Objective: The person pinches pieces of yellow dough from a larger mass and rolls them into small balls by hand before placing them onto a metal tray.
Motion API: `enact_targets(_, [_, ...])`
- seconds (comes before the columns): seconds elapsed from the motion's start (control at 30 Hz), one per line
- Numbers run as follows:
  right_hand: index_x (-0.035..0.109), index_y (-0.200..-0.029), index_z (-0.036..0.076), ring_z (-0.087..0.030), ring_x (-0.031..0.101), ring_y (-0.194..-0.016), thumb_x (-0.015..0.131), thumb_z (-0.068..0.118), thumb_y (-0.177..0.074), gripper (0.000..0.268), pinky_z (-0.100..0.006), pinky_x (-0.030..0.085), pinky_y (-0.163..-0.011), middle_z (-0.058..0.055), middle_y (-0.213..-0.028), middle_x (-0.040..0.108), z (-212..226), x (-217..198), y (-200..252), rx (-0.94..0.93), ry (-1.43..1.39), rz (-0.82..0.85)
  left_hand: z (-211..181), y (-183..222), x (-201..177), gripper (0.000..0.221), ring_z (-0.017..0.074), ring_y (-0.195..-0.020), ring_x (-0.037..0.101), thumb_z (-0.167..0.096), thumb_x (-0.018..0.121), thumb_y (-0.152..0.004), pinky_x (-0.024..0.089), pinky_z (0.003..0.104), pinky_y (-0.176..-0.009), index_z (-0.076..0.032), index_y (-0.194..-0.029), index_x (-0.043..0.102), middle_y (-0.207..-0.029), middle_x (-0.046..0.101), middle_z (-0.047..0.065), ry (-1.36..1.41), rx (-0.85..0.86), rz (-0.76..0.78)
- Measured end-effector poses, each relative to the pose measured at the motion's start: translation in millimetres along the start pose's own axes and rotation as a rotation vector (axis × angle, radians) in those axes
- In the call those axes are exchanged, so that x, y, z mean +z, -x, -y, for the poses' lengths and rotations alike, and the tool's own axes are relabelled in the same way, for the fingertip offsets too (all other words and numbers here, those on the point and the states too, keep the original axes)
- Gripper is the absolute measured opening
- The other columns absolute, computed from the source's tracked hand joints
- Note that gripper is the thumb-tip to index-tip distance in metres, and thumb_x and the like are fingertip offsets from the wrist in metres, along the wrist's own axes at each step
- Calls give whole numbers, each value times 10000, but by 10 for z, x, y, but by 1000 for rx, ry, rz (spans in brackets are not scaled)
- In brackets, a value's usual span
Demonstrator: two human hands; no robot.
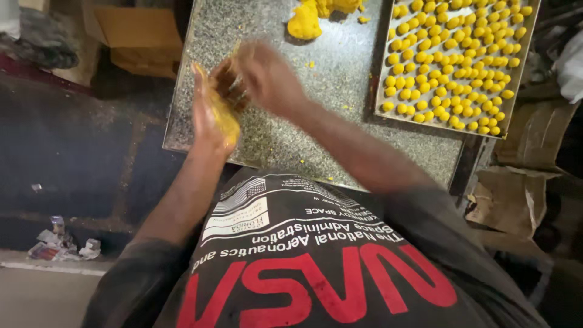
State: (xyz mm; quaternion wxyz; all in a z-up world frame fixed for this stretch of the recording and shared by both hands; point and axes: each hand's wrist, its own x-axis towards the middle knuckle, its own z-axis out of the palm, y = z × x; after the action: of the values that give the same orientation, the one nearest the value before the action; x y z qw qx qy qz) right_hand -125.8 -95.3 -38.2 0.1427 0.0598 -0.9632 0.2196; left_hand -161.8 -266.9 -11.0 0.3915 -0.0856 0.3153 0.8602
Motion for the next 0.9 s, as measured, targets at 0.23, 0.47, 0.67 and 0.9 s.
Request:
enact_targets(0.23, [528, -1465, 100, -436, 537, -1316, 740, 181, -1009, 510, -534, 470, -1124, -191, -1431, 550, 548, -828, 808, 218, -119, -239, 925, -235, 156, 849, 354, -1535, 405, -592, 480, -1100, 298, 508, -1345, 0, -1668, 264, -1636, 378, 212, -109, -139, 430])
enact_targets(0.47, [360, -1607, 134, -404, 72, -1607, 119, 779, -958, 946, -628, -40, -1320, -229, -1692, 137, 547, -1287, 1293, -31, 23, -130, 1280, -95, 1039, 865, 283, -1653, 203, -793, 405, -1003, 298, 568, -1326, -336, -1695, 160, -1776, 101, 68, -152, -135, 915])
enact_targets(0.67, [286, -1670, 260, -303, 5, -1592, 193, 958, -786, 1130, -596, -56, -1292, -102, -1729, 99, 266, -1781, 1421, 565, 811, 262, 2331, 250, 1759, 856, 324, -1602, 288, -816, 358, -1016, 300, 537, -1293, -312, -1673, 139, -1779, 184, 98, -53, 291, 721])
enact_targets(0.9, [240, -1708, 199, -415, -1, -1651, 501, 741, -1028, 908, -669, 40, -1359, -217, -1759, 58, -14, -1802, 2194, 394, 69, -38, 1975, 210, 1570, 1039, 326, -1556, 277, -867, 352, -967, 292, 566, -1267, -191, -1719, 110, -1783, 180, 105, 38, -414, 730])
